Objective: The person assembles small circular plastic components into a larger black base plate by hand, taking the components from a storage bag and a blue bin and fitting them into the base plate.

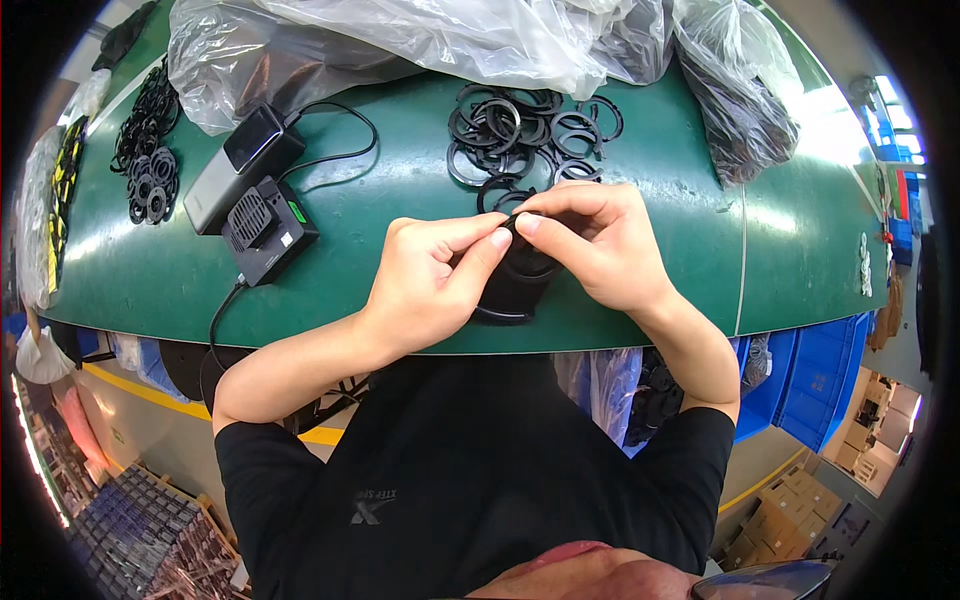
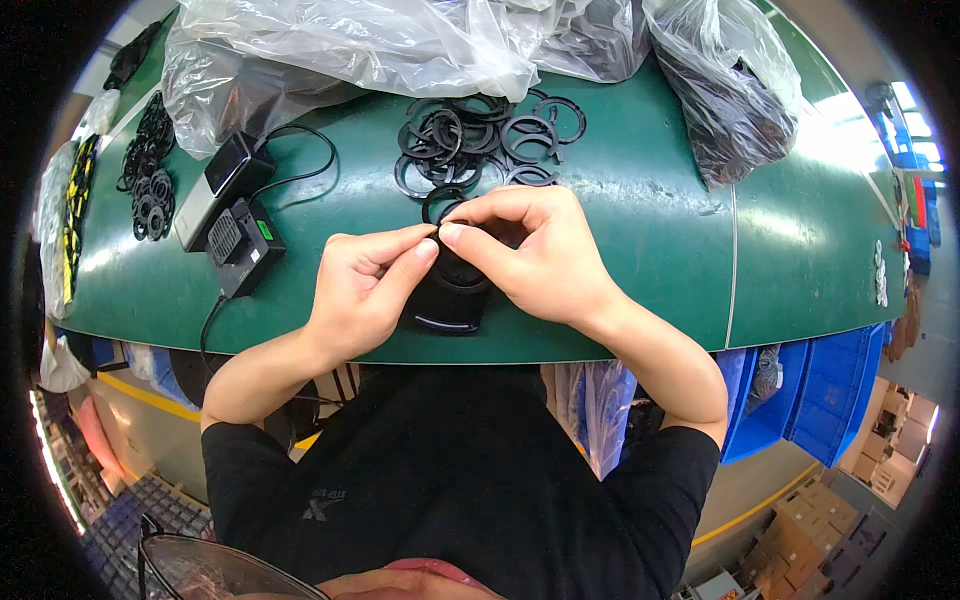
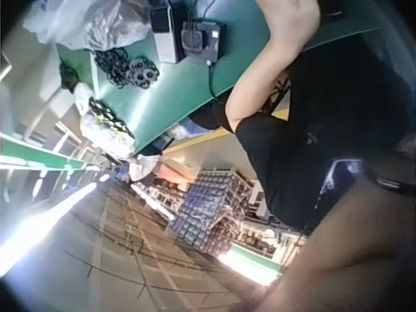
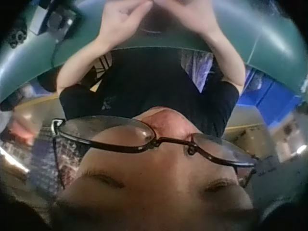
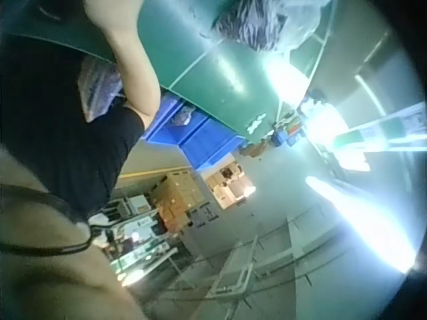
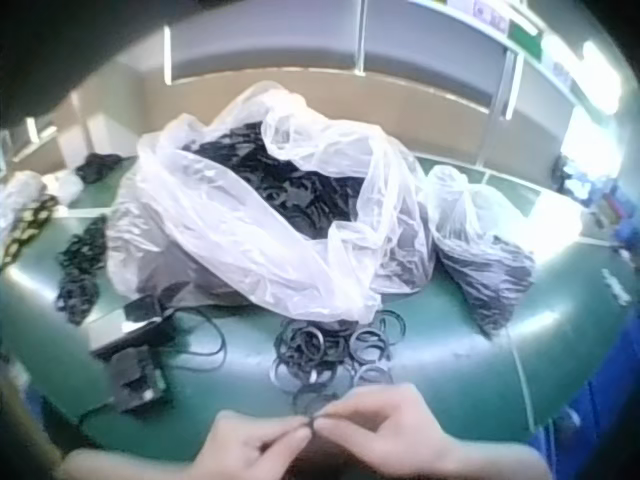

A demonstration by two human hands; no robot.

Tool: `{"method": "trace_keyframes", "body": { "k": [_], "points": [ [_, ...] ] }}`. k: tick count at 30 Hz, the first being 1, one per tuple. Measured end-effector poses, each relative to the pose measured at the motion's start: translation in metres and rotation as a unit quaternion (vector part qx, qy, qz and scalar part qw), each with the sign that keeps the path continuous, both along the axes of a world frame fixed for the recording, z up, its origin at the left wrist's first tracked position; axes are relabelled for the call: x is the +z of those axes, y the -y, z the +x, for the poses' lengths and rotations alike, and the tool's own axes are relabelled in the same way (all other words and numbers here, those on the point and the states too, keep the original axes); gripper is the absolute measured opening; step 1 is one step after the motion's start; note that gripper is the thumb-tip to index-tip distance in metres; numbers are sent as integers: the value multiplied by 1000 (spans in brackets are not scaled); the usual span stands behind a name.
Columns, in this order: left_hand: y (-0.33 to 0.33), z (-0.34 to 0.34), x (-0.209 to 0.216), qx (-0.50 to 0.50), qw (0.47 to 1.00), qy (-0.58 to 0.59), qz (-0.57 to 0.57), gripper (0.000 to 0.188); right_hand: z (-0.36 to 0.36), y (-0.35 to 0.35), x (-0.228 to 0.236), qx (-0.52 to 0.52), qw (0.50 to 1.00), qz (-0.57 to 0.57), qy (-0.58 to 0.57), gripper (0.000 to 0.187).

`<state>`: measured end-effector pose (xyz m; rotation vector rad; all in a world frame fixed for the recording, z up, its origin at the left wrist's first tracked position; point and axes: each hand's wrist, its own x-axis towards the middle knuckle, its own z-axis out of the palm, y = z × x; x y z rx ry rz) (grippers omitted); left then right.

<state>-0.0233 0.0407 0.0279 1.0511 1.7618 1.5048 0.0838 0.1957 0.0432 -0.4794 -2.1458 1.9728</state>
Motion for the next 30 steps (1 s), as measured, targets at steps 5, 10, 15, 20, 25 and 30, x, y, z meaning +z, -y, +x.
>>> {"method": "trace_keyframes", "body": {
  "k": [5,10,15,20,25,30],
  "points": [
    [-4,2,0,6,998,60,20,19,-1,-1,5,6,999,-42,14,16],
    [-2,4,-6,27,995,90,38,18,0,-2,3,4,996,-91,16,16],
    [0,1,3,-4,999,-34,5,14,4,-1,5,16,1000,-12,3,17],
    [0,-2,4,-31,999,32,0,18,1,-3,3,31,996,-76,17,17],
    [-7,-3,2,-41,972,229,19,19,1,-4,1,0,994,-102,28,19],
    [-6,-7,6,-80,926,370,-8,31,3,-4,8,-29,999,-13,5,26]
  ]
}}
